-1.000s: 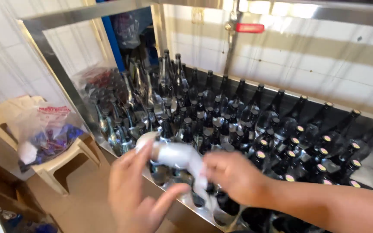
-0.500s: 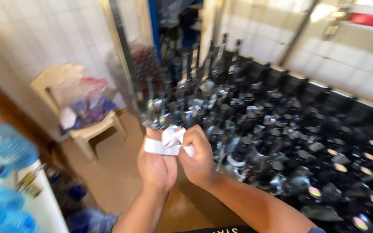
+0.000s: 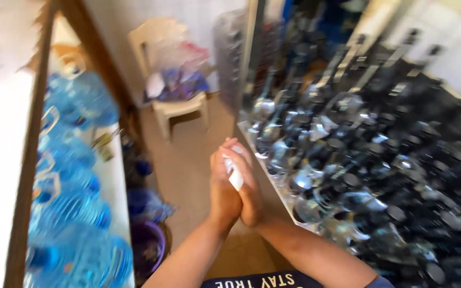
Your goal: Manually peeling small adhesive labels from a strip and applying them to the caps of dark glass bottles arranged in a rack.
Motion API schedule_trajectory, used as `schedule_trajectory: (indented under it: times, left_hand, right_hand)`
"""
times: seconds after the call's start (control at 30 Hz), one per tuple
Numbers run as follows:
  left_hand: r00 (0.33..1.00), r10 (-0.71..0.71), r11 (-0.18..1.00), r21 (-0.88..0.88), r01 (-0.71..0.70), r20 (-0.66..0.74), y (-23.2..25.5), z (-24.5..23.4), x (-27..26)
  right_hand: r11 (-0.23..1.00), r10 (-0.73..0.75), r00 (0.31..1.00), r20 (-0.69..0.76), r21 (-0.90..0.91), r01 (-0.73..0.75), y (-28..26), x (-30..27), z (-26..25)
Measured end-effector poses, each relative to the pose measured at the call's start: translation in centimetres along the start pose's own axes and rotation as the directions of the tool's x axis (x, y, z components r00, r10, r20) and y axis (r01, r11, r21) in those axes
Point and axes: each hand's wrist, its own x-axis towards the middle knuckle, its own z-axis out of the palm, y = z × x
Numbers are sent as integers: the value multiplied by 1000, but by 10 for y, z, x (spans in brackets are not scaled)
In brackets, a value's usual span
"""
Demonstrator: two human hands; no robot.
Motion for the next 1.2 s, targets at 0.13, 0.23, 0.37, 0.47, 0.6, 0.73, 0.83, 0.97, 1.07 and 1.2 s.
schedule_trajectory:
  times: [0.13,0.23,0.37,0.47,0.6,0.73,0.83,0.97,1.07,1.2]
  left_hand:
    - [980,201,946,258,-196,6,-11,-26,-7]
    - [952,305,622,752,-219,24,-139,-70,-6]
    - [961,150,363,891,-272,232,-156,-120,-29]
    - [947,-98,747,652,-134,307,-116,-166,-64]
    - [983,-158,678,734,41,91,-102,-258,-105]
    - [933,-233,798,494,345,-274,-50,-283,-114]
    - [895,-286,783,455,424,-342,-11,-282,-122]
    - [855,-347,780,388,491,-384,-14,-294,-130]
    - [826,-375,772,352,530,-422,-12,-297,-130]
    - [812,-382,823,238,516,-441,-36,-315,-127]
  right_hand:
    - [991,30,996,81,130,-40,25,-4,16]
    - [878,463,886,-17,149,-456,83,-26,27]
    - [760,648,758,-79,135,-636,134,-23,40]
    - [720,692,718,-73,130,-681,228,-35,52]
    - [786,578,794,-188,-132,-604,380,-74,36]
    - [433,891,406,-203,115,-894,391,-87,51]
    - [289,936,303,-182,-97,-952,405,-109,60]
    - [254,966,258,13,-232,-939,427,-147,61]
    - [279,954,284,-94,-64,-958,476,-178,50]
    - [270,923,316,-221,-215,-939,461,-184,47]
